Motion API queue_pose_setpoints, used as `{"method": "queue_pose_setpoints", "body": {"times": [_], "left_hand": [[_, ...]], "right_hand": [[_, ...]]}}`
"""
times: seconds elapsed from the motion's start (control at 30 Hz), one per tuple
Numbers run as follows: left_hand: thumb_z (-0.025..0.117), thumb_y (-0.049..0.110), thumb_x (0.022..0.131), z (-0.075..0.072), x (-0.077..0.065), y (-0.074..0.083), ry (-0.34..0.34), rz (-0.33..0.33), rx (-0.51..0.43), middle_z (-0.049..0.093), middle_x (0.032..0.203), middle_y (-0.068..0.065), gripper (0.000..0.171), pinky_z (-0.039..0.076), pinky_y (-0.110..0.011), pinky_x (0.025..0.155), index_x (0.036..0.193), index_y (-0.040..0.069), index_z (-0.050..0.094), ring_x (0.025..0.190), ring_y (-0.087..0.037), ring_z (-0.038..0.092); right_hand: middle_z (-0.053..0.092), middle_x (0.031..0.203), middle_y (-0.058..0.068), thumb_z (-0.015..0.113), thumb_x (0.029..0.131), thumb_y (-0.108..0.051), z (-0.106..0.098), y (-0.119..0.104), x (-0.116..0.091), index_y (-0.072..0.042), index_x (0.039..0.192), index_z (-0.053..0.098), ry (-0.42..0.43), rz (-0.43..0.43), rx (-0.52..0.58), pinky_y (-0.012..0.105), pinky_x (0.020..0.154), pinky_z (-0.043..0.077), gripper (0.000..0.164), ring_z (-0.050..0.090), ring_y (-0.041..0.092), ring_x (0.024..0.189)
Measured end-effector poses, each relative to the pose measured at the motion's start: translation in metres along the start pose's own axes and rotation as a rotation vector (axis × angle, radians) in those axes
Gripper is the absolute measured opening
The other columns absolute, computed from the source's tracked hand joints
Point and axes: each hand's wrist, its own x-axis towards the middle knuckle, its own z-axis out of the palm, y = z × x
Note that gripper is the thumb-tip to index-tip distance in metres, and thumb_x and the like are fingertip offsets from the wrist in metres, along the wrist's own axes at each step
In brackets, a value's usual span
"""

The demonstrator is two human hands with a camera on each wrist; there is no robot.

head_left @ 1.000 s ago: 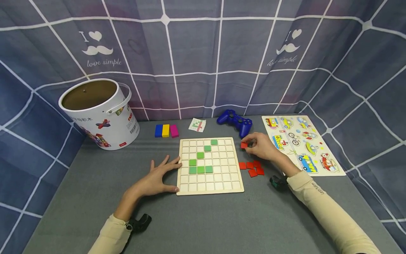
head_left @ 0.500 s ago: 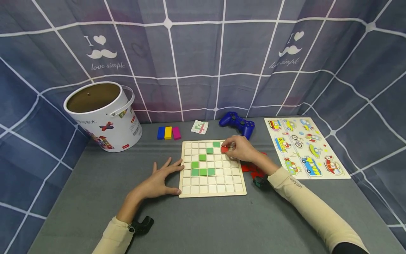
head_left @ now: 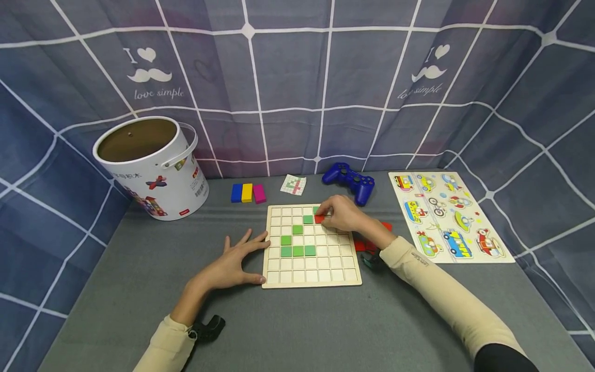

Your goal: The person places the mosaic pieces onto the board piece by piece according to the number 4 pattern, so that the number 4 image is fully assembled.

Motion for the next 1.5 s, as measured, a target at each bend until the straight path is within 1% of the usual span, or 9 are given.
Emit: {"method": "queue_pose_setpoints", "body": {"times": [0.23,0.33,0.4,0.63,0.8,0.97,1.1,1.33,1.5], "left_hand": [[0.088,0.038,0.075,0.002,0.001,0.002,-0.008,-0.002,0.003,0.024,0.164,0.001,0.088,-0.016,-0.077,0.102,0.151,0.019,0.048,0.15,-0.041,0.005],[0.088,0.038,0.075,0.002,0.002,0.002,-0.012,-0.006,0.005,0.024,0.164,0.001,0.088,-0.016,-0.076,0.102,0.151,0.019,0.048,0.15,-0.041,0.005],[0.088,0.038,0.075,0.003,0.003,0.003,-0.014,-0.006,0.005,0.023,0.164,0.001,0.088,-0.016,-0.076,0.102,0.151,0.019,0.048,0.15,-0.041,0.005],[0.088,0.038,0.075,0.001,0.004,0.003,-0.012,-0.004,0.013,0.024,0.164,0.001,0.088,-0.016,-0.077,0.102,0.15,0.019,0.048,0.15,-0.042,0.005],[0.088,0.039,0.075,0.0,0.004,0.001,-0.007,-0.004,0.017,0.024,0.164,0.002,0.087,-0.016,-0.077,0.102,0.15,0.02,0.048,0.15,-0.041,0.005],[0.087,0.04,0.076,0.0,0.002,0.0,-0.003,-0.009,0.012,0.024,0.164,0.001,0.087,-0.016,-0.076,0.102,0.15,0.019,0.048,0.15,-0.041,0.004],[0.088,0.039,0.076,0.0,0.0,-0.002,0.006,-0.003,-0.002,0.024,0.164,0.0,0.086,-0.017,-0.076,0.102,0.15,0.019,0.048,0.15,-0.041,0.004],[0.087,0.038,0.076,0.0,-0.001,-0.003,0.017,0.035,-0.016,0.024,0.164,-0.002,0.086,-0.018,-0.076,0.101,0.15,0.019,0.048,0.15,-0.043,0.004],[0.087,0.039,0.076,0.001,0.0,-0.002,0.015,0.039,-0.013,0.025,0.164,-0.002,0.086,-0.017,-0.076,0.101,0.15,0.018,0.049,0.149,-0.044,0.005]], "right_hand": [[0.074,0.096,0.0,0.083,0.076,-0.01,-0.004,-0.001,-0.003,-0.012,0.104,0.08,-0.024,0.031,0.022,0.033,0.069,0.049,0.028,0.062,0.016,0.079],[0.074,0.098,0.003,0.083,0.077,-0.011,-0.013,0.001,-0.009,-0.009,0.108,0.079,0.0,0.027,0.044,0.035,0.07,0.051,0.031,0.064,0.018,0.082],[0.074,0.098,0.008,0.082,0.079,-0.01,-0.023,0.006,-0.015,-0.006,0.109,0.077,0.025,0.02,0.065,0.037,0.068,0.052,0.031,0.064,0.02,0.079],[0.074,0.098,0.012,0.082,0.079,-0.005,-0.058,0.035,-0.051,-0.002,0.107,0.077,0.077,0.067,0.047,0.033,0.058,0.048,0.029,0.056,0.018,0.062],[0.074,0.1,0.015,0.083,0.078,-0.004,-0.07,0.055,-0.079,-0.002,0.108,0.076,0.068,0.127,0.02,0.03,0.054,0.046,0.03,0.056,0.015,0.058],[0.074,0.099,0.014,0.083,0.076,-0.003,-0.076,0.068,-0.1,-0.002,0.11,0.075,0.041,0.165,0.024,0.028,0.05,0.043,0.035,0.053,0.013,0.053],[0.072,0.098,0.013,0.082,0.072,0.001,-0.078,0.074,-0.109,-0.001,0.113,0.073,0.03,0.187,0.048,0.027,0.05,0.044,0.042,0.052,0.013,0.054],[0.073,0.095,0.009,0.081,0.07,0.004,-0.071,0.083,-0.113,-0.003,0.106,0.076,0.042,0.161,0.016,0.028,0.055,0.047,0.038,0.058,0.012,0.06],[0.073,0.089,0.006,0.079,0.066,0.007,-0.066,0.085,-0.112,-0.004,0.101,0.077,0.07,0.134,-0.014,0.028,0.052,0.044,0.037,0.053,0.012,0.058]]}}
